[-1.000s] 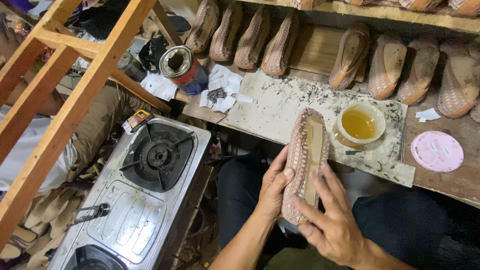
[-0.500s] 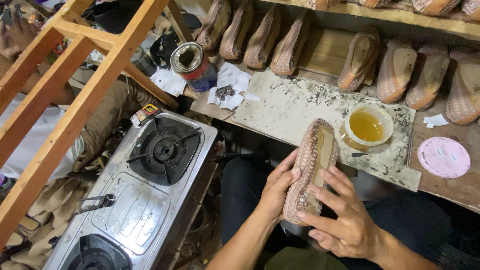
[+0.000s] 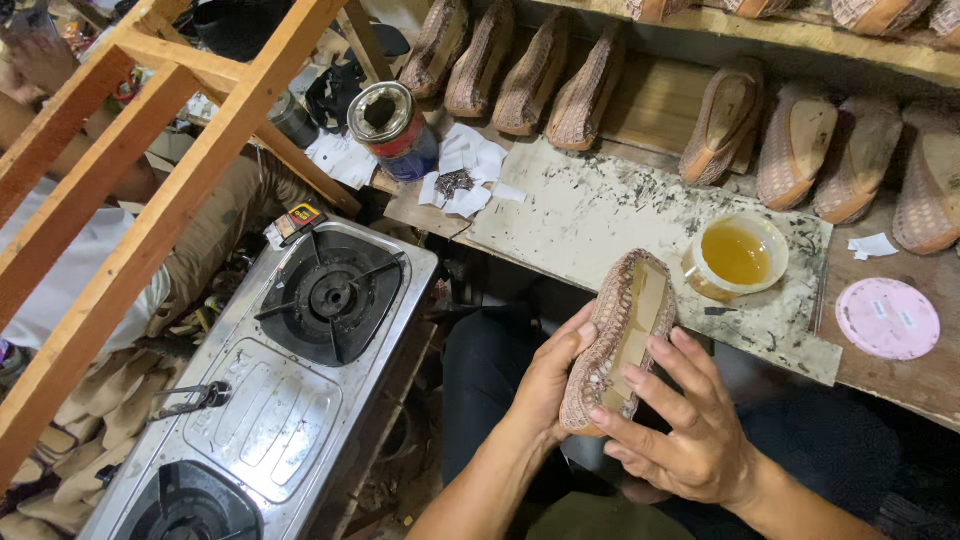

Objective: The person applies a liquid adhesive to the sole of a shoe using their fingers. They repeatedly dip their fingers into a container of glue and spread it along the sole's edge, then place the shoe on a shelf and pick up another one to repeat the process.

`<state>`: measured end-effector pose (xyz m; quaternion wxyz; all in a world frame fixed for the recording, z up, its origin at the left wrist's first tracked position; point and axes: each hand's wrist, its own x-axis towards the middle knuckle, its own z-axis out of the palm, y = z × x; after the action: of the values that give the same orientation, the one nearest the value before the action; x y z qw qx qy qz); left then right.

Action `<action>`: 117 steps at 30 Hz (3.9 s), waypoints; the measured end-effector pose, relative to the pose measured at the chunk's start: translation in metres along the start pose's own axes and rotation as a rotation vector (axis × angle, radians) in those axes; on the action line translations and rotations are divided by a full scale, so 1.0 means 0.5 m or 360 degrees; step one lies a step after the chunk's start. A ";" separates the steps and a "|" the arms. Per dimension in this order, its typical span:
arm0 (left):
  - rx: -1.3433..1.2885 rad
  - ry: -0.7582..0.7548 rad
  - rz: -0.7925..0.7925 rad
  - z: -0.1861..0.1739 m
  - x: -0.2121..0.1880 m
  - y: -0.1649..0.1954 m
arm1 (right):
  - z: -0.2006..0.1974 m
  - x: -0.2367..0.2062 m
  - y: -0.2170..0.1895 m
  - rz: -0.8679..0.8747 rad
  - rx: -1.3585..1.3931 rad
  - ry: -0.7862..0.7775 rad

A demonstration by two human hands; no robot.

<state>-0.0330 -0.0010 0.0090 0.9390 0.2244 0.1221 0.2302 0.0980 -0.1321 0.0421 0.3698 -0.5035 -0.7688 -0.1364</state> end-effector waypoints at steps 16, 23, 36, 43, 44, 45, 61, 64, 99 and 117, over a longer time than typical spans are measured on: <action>0.0139 0.0177 0.0194 -0.036 -0.005 0.013 | 0.012 -0.002 -0.019 0.0094 0.0092 0.0137; 0.0512 0.0085 0.0385 -0.045 -0.013 0.012 | 0.017 0.006 -0.031 0.0306 0.0212 0.0071; 0.0122 -0.0027 0.0252 -0.045 -0.029 0.007 | 0.003 0.040 0.072 0.0548 -0.0075 0.0036; 0.0199 -0.0167 0.0197 -0.080 -0.017 0.034 | -0.061 0.037 0.221 0.1097 -0.0542 -0.0211; 0.0144 -0.0121 0.0156 -0.084 -0.013 0.031 | -0.065 0.039 0.238 0.1060 -0.0626 -0.0279; 0.0094 -0.0073 0.0121 -0.089 -0.006 0.030 | -0.067 0.040 0.253 0.1017 -0.0704 -0.0344; 0.1356 -0.0291 0.0176 -0.047 -0.014 0.002 | -0.041 0.019 0.111 0.0789 0.0406 0.0056; 0.1326 -0.0368 0.0225 -0.040 -0.009 -0.004 | -0.015 0.026 0.080 0.0505 0.0239 0.0090; -0.0242 -0.0184 0.0069 -0.078 0.009 -0.005 | -0.039 -0.034 0.286 0.1346 -0.0296 -0.0129; 0.0087 0.0044 0.0195 -0.010 0.038 -0.025 | 0.053 0.002 -0.019 0.0552 0.0299 -0.0058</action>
<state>-0.0134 0.0003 -0.0038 0.9149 0.2538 0.1273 0.2869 0.0782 -0.1201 0.0263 0.4190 -0.5942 -0.6865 0.0108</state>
